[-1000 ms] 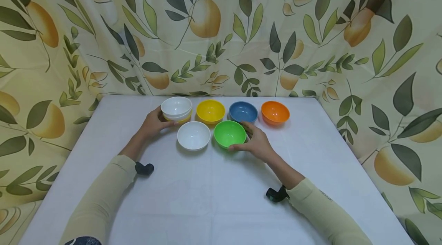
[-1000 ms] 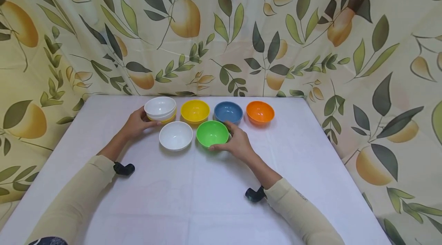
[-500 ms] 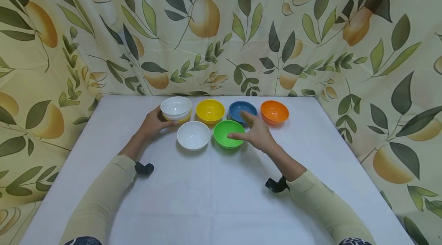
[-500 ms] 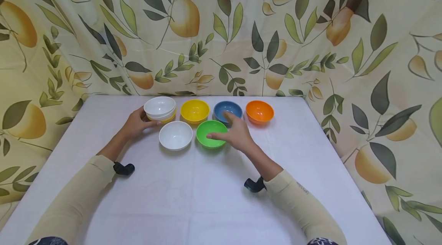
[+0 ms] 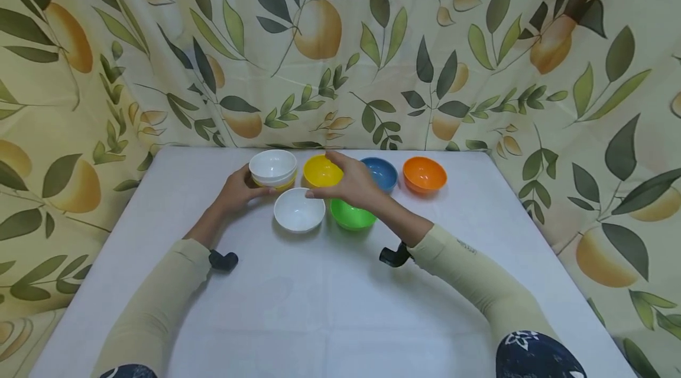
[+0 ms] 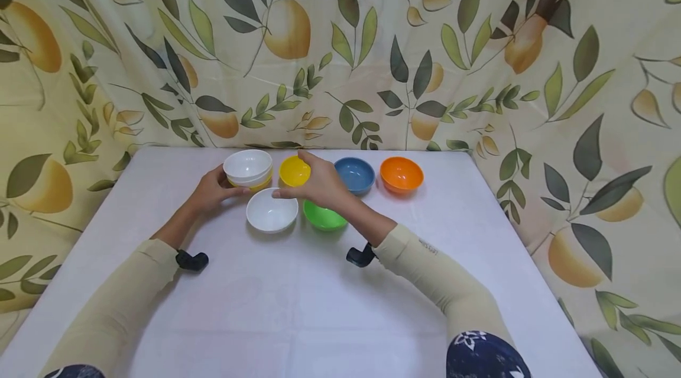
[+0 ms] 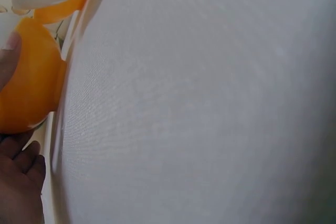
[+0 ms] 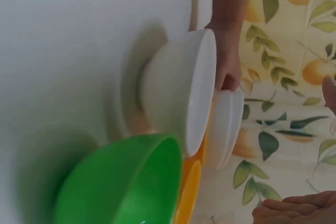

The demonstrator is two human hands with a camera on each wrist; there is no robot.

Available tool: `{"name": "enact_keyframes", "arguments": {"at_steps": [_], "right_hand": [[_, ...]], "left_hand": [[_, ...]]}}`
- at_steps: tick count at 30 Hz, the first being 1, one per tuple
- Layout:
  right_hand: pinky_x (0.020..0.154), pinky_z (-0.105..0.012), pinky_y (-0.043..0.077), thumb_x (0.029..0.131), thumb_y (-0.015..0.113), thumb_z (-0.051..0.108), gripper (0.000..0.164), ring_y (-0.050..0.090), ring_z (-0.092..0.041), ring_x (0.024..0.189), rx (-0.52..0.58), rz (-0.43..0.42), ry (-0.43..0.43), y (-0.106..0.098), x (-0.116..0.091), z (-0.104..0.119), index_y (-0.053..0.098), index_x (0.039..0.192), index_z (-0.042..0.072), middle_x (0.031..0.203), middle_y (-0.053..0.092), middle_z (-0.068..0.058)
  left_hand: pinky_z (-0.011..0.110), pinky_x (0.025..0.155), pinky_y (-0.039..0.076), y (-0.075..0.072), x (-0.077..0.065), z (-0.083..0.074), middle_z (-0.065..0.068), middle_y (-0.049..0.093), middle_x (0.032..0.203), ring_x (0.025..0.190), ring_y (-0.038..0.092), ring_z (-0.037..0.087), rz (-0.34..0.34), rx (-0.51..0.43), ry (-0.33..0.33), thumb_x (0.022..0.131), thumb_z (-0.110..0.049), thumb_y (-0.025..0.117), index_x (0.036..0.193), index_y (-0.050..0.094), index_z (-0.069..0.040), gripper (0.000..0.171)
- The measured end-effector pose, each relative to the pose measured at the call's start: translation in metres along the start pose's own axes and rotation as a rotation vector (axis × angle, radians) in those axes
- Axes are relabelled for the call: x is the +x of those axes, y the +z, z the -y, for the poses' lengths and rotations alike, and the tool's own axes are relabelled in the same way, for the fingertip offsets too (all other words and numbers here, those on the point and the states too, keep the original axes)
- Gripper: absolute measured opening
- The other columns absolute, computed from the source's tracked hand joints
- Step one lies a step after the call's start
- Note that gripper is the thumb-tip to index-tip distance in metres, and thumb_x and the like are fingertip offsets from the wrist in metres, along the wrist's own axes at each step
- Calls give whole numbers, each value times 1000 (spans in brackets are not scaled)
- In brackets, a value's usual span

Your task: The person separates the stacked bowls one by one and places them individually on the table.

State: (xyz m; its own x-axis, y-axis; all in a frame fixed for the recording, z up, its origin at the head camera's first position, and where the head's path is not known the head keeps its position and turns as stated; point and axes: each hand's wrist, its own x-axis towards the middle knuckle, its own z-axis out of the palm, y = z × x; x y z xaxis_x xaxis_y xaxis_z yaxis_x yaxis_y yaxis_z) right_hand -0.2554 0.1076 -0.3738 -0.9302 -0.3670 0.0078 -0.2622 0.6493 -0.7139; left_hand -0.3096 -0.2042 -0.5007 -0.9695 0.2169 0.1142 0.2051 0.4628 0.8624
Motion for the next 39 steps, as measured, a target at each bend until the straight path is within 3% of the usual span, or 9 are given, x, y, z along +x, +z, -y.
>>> {"name": "enact_keyframes", "arguments": {"at_steps": [12, 22, 26, 30, 39], "right_hand": [[119, -47, 40, 83, 89, 49, 101, 41, -32, 149, -11, 48, -72, 16, 49, 28, 43, 157, -1, 161, 45, -17], [116, -45, 45, 78, 91, 55, 109, 46, -33, 143, -143, 84, -9, 35, 88, 31, 43, 156, -4, 158, 48, -20], [101, -38, 55, 76, 92, 56, 102, 59, -29, 123, -176, 77, -20, 43, 100, 32, 52, 148, -5, 139, 62, -18], [79, -30, 56, 74, 93, 55, 88, 60, -24, 96, -175, 81, -2, 52, 108, 33, 59, 132, -2, 110, 66, -11], [69, -24, 49, 75, 92, 59, 80, 57, -21, 89, -228, 134, 87, 65, 117, 27, 60, 121, 3, 99, 64, -7]], "left_hand": [[50, 125, 29, 0, 0, -1, 19, 54, 152, 144, 46, 35, -6, -5, 15, 84, -32, 92, 156, 45, -3, 91], [51, 126, 25, 0, 0, 2, 20, 52, 154, 146, 43, 35, -4, 4, 17, 85, -30, 91, 157, 43, -2, 91], [50, 126, 26, -2, 0, 0, 20, 51, 155, 146, 43, 35, -1, 13, 14, 86, -28, 90, 156, 43, -2, 88], [50, 124, 31, -3, -1, -2, 20, 50, 156, 145, 45, 37, -5, 15, 7, 88, -27, 89, 156, 43, -1, 86], [51, 122, 36, 0, -1, 0, 20, 50, 156, 144, 47, 38, 1, 22, -6, 88, -27, 88, 155, 46, -3, 83]]}}
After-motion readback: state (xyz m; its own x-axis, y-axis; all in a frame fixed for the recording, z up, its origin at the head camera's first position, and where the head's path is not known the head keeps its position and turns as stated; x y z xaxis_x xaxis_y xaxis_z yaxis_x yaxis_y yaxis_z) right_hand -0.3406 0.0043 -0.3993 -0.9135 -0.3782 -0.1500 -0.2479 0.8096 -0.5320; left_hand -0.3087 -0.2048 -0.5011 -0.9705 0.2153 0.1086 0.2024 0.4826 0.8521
